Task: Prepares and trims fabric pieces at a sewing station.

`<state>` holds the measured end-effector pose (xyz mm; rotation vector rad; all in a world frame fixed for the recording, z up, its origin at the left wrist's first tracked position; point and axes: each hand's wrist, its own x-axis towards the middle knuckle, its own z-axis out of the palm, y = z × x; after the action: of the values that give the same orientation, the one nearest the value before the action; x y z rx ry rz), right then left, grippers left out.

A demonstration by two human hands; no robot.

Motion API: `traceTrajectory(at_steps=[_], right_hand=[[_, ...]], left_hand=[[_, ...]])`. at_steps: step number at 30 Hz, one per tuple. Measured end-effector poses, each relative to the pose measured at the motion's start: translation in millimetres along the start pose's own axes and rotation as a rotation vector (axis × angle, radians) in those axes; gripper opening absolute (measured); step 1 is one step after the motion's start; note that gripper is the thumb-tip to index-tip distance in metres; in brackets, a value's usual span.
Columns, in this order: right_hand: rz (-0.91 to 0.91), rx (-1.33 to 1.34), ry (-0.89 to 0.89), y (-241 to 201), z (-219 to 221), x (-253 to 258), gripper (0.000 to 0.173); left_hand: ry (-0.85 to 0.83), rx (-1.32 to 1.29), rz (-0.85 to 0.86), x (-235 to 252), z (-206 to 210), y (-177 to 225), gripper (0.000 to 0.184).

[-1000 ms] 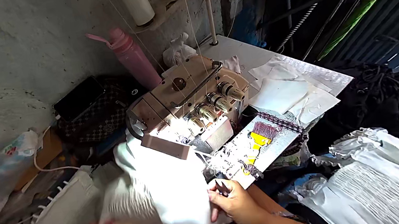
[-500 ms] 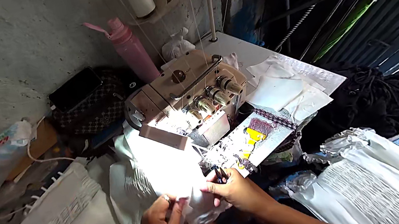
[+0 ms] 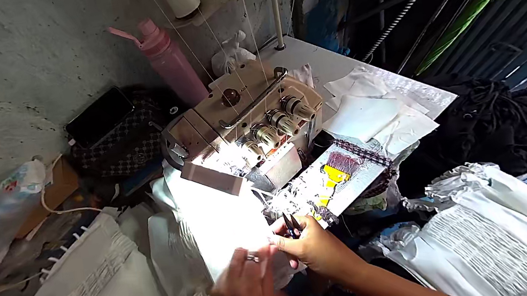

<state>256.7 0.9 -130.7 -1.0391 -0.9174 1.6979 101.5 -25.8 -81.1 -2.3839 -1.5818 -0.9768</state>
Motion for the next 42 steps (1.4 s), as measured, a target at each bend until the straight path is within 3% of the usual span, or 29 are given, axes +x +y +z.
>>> traceTrajectory(at_steps=[10,15,20,26,31,42], right_hand=[[-0.053,-0.051,0.090,-1.4,1.5,13.0,0.010],[0.025,-0.123,-0.005,0.4,-7.9,6.2,0.009],[0.057,-0.104,-0.083,12.8,-23.9,-15.7,0.005],[0.137,0.044,-0.121,8.7,-30.1,-22.2,0.010],[0.081,-0.005,-0.086,8.4,-29.3,-24.4,0.010],[0.080,0.073,-0.067,4.0,-29.1,-29.8,0.020]], left_hand=[[0.036,0.016,-0.091,9.0,38.3,5.0,0.026],[0.036,-0.003,-0.090,-2.6,38.5,-7.8,0.029],[0.081,-0.206,0.034,-38.6,40.6,-16.8,0.011],[0.042,-0.156,0.133,-41.7,42.0,-22.5,0.014],[-0.052,-0.150,0.210,-32.0,40.9,-26.8,0.016],[-0.002,-0.239,0.192,-30.0,40.7,-33.6,0.017]])
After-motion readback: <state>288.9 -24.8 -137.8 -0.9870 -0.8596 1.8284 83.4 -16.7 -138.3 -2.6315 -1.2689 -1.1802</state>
